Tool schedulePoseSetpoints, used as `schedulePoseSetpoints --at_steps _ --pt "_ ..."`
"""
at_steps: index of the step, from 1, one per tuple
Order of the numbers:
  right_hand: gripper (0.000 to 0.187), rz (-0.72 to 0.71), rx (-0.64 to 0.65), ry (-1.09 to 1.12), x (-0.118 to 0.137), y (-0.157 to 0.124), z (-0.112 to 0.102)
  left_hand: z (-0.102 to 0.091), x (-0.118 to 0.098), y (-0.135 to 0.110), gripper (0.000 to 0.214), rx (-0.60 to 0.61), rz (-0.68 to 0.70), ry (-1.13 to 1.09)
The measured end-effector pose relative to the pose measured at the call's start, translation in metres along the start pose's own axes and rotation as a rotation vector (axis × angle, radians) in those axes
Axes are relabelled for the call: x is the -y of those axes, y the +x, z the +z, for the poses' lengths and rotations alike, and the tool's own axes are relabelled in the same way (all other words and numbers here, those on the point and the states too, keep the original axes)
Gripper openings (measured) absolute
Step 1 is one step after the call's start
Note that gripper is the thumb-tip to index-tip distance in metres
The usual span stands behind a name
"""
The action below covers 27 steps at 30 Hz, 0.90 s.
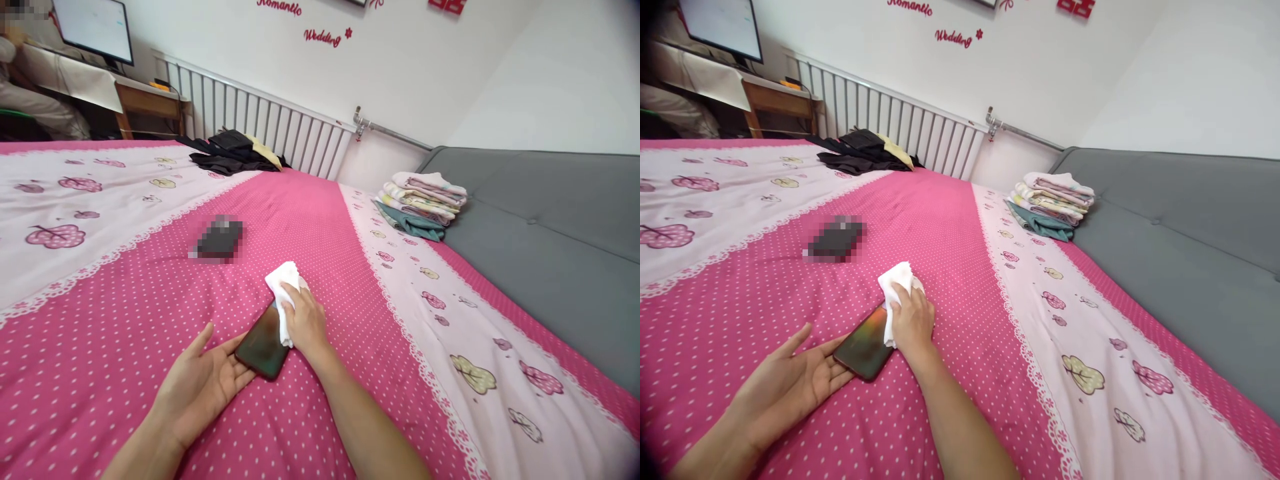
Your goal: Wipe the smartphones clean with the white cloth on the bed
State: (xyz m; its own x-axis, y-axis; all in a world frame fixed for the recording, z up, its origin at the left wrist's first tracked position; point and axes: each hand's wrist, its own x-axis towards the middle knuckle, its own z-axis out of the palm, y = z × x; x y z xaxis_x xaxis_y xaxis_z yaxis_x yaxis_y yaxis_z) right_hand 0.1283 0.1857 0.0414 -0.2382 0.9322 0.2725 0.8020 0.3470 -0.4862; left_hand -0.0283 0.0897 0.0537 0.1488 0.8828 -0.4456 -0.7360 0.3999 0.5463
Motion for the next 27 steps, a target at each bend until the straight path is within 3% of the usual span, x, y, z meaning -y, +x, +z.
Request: schedulePoseSetpoints --at_steps 27 --pt "0.041 0.001 0.006 -0.001 -0.0007 0.0003 0.0005 0.0005 -0.0003 0.0021 0.062 0.011 0.006 0.035"
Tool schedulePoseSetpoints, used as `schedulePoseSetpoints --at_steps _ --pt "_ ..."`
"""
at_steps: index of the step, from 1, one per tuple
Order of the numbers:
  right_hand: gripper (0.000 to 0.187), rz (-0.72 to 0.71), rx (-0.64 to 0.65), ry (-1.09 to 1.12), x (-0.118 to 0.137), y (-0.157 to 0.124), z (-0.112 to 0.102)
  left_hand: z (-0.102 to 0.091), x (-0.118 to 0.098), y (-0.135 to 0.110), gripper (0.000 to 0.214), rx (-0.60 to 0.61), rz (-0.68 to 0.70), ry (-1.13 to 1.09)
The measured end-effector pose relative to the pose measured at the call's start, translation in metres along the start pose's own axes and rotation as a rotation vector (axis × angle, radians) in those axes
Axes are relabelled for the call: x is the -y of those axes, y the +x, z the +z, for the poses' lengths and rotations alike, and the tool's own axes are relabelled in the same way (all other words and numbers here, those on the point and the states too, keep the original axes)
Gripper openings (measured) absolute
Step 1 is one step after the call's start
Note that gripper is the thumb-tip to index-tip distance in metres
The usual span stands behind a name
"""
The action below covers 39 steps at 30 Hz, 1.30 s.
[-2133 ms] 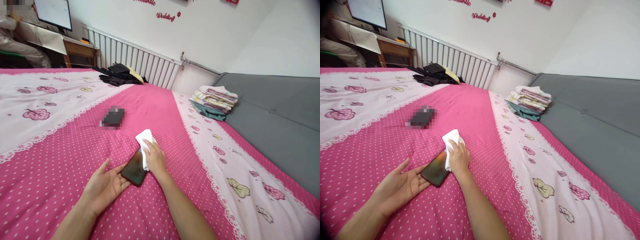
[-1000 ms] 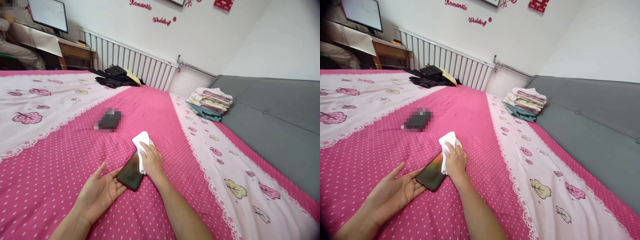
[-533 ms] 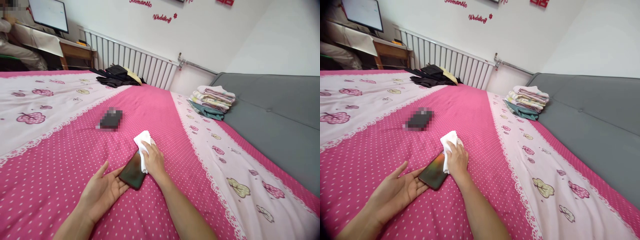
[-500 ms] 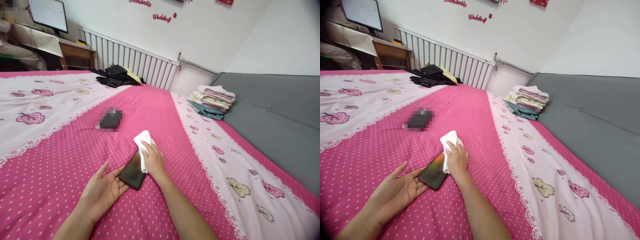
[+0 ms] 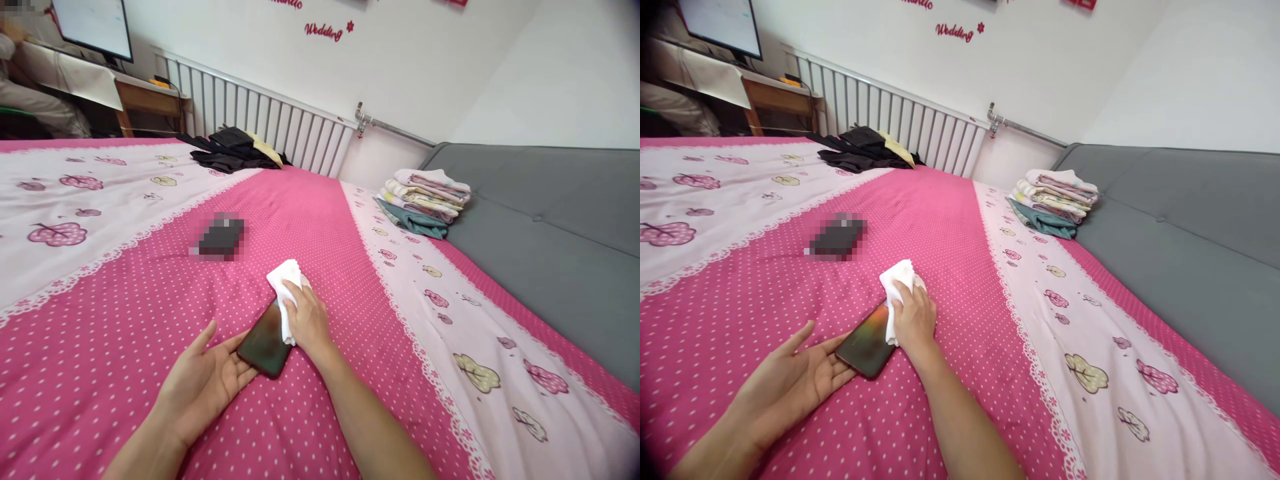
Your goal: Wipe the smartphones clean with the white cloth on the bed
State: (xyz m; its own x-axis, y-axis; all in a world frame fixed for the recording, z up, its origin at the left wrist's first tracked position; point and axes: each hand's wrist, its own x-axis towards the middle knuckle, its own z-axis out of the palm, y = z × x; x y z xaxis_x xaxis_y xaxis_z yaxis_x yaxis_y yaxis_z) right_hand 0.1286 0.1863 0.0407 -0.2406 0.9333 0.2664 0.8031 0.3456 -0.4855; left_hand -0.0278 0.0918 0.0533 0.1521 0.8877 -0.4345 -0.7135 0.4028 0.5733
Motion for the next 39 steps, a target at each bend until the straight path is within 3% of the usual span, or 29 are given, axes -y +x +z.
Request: schedulePoseSetpoints --at_steps 39 --pt "0.041 0.003 0.004 -0.011 -0.0012 0.0001 0.0006 0.0031 0.0005 -0.0025 0.062 -0.012 -0.006 0.007"
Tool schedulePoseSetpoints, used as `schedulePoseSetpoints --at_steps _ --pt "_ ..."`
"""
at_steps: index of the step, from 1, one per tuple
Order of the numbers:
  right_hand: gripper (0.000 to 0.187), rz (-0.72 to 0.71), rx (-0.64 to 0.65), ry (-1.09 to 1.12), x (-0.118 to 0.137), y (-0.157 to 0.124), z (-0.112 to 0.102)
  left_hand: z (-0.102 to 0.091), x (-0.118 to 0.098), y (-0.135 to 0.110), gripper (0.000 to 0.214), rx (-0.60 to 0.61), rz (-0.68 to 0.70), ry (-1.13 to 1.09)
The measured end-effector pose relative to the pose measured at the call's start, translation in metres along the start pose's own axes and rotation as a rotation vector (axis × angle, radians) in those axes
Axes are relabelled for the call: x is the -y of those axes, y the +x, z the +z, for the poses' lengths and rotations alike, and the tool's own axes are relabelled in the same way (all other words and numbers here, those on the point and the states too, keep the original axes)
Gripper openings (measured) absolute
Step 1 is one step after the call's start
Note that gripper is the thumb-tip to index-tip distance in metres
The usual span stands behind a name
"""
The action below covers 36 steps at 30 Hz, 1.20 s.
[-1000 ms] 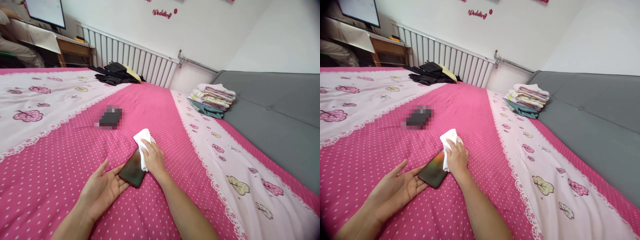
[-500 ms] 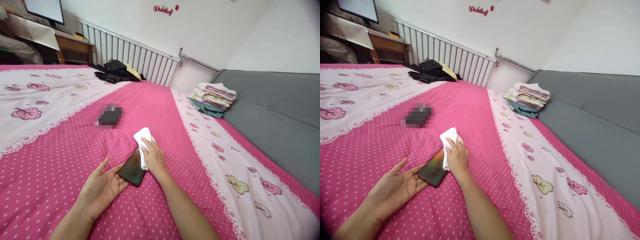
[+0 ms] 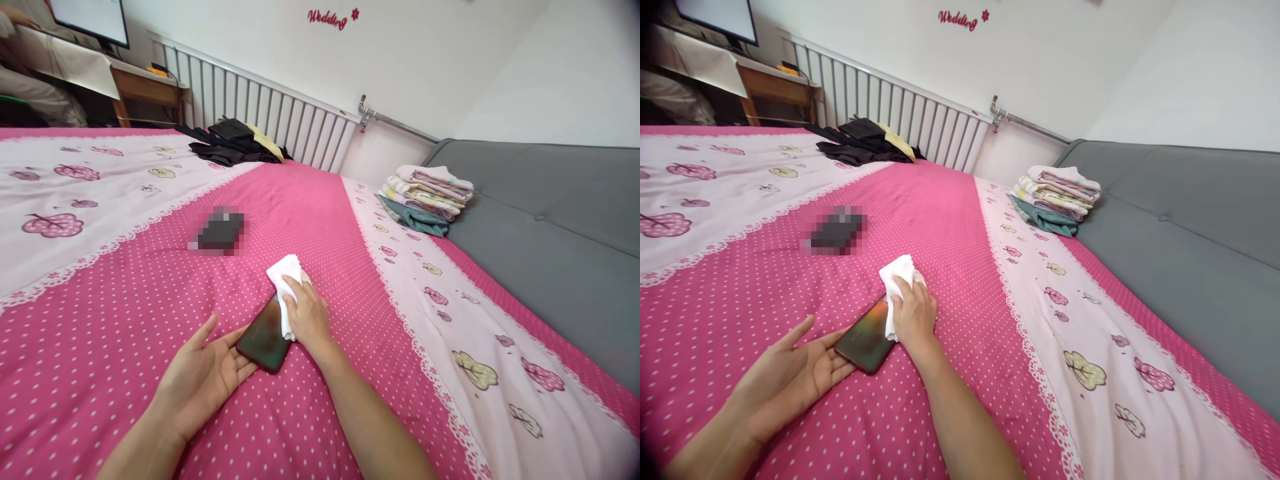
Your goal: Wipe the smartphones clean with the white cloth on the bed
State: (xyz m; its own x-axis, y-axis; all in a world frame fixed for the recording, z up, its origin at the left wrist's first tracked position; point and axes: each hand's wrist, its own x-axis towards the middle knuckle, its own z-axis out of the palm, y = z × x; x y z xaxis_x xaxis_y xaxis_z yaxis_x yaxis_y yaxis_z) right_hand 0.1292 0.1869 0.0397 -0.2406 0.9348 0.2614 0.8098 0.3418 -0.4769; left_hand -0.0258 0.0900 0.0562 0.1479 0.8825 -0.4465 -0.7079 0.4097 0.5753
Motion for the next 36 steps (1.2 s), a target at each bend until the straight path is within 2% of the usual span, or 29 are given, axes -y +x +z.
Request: schedulePoseSetpoints --at_steps 12,18,28,36 --pt "0.041 0.009 0.004 0.001 0.001 0.0 -0.001 -0.003 0.001 0.0 0.062 0.0 0.015 -0.016" --pt "0.041 -0.03 0.03 -0.027 0.001 -0.001 -0.002 -0.001 0.001 0.001 0.063 0.022 -0.007 -0.046" --pt "0.04 -0.293 0.129 -0.03 0.012 -0.008 -0.006 -0.002 -0.001 0.002 0.064 -0.006 -0.028 -0.088" --pt "0.04 -0.465 0.241 -0.005 0.031 -0.022 -0.009 -0.003 0.002 0.003 0.069 -0.045 0.001 -0.135"
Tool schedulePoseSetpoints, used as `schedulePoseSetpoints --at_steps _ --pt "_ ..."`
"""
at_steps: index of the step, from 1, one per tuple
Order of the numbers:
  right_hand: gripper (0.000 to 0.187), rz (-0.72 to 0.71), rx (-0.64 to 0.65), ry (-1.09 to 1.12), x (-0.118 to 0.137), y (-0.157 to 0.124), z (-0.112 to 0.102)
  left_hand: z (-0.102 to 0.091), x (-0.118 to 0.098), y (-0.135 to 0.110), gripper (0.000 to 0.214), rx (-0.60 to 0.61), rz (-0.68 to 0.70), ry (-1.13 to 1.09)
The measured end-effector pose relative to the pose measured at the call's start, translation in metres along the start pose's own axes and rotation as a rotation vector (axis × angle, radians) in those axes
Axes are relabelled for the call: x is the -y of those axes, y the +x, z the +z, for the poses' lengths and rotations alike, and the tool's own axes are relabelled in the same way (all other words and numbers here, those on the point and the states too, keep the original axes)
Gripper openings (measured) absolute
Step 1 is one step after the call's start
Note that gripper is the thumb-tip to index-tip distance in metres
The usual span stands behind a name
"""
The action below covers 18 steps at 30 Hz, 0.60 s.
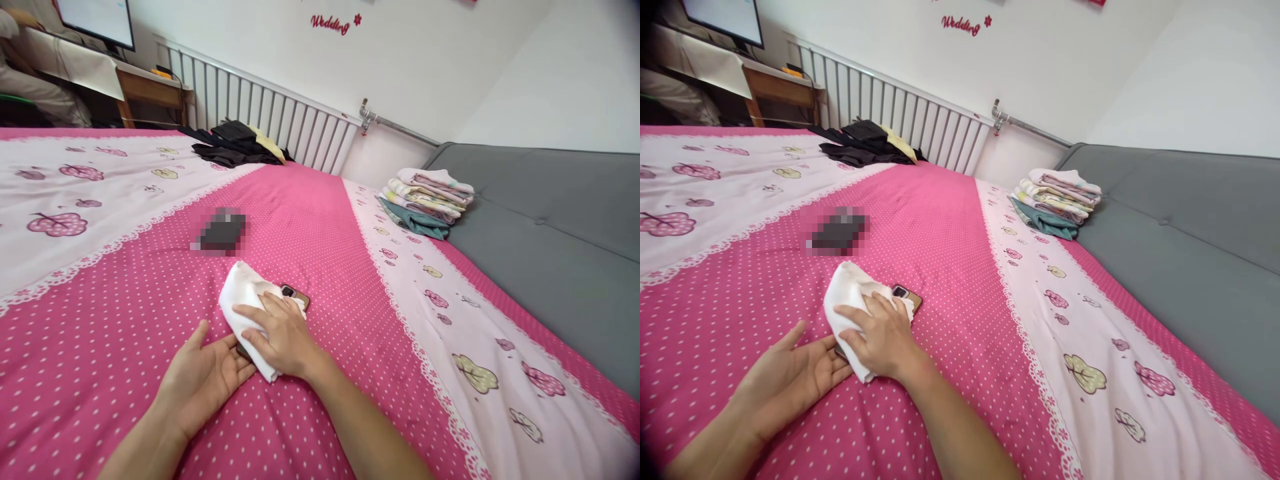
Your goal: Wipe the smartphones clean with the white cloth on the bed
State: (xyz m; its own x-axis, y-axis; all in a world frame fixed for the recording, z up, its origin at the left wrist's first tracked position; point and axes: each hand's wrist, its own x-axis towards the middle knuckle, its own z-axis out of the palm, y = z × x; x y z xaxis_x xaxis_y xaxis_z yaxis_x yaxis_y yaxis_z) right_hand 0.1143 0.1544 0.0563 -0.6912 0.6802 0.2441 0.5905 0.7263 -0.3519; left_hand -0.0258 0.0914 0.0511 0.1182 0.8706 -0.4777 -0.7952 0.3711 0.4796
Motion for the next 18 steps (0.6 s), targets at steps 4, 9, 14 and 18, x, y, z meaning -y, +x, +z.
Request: schedulePoseSetpoints --at_steps 4,9,14,18 --pt "0.042 -0.064 0.021 0.01 0.017 -0.005 0.001 0.003 -0.001 -0.001 0.066 -0.052 0.041 -0.069" --pt "0.048 -0.086 0.02 0.03 0.032 -0.011 0.003 0.006 -0.002 -0.003 0.059 -0.115 0.027 -0.114" --pt "0.054 -0.099 0.012 0.04 0.03 -0.011 0.005 0.006 -0.001 -0.005 0.064 -0.12 0.009 -0.09" --pt "0.048 -0.059 -0.027 0.054 0.025 -0.008 0.005 0.007 -0.001 -0.004 0.059 -0.099 0.044 -0.08"
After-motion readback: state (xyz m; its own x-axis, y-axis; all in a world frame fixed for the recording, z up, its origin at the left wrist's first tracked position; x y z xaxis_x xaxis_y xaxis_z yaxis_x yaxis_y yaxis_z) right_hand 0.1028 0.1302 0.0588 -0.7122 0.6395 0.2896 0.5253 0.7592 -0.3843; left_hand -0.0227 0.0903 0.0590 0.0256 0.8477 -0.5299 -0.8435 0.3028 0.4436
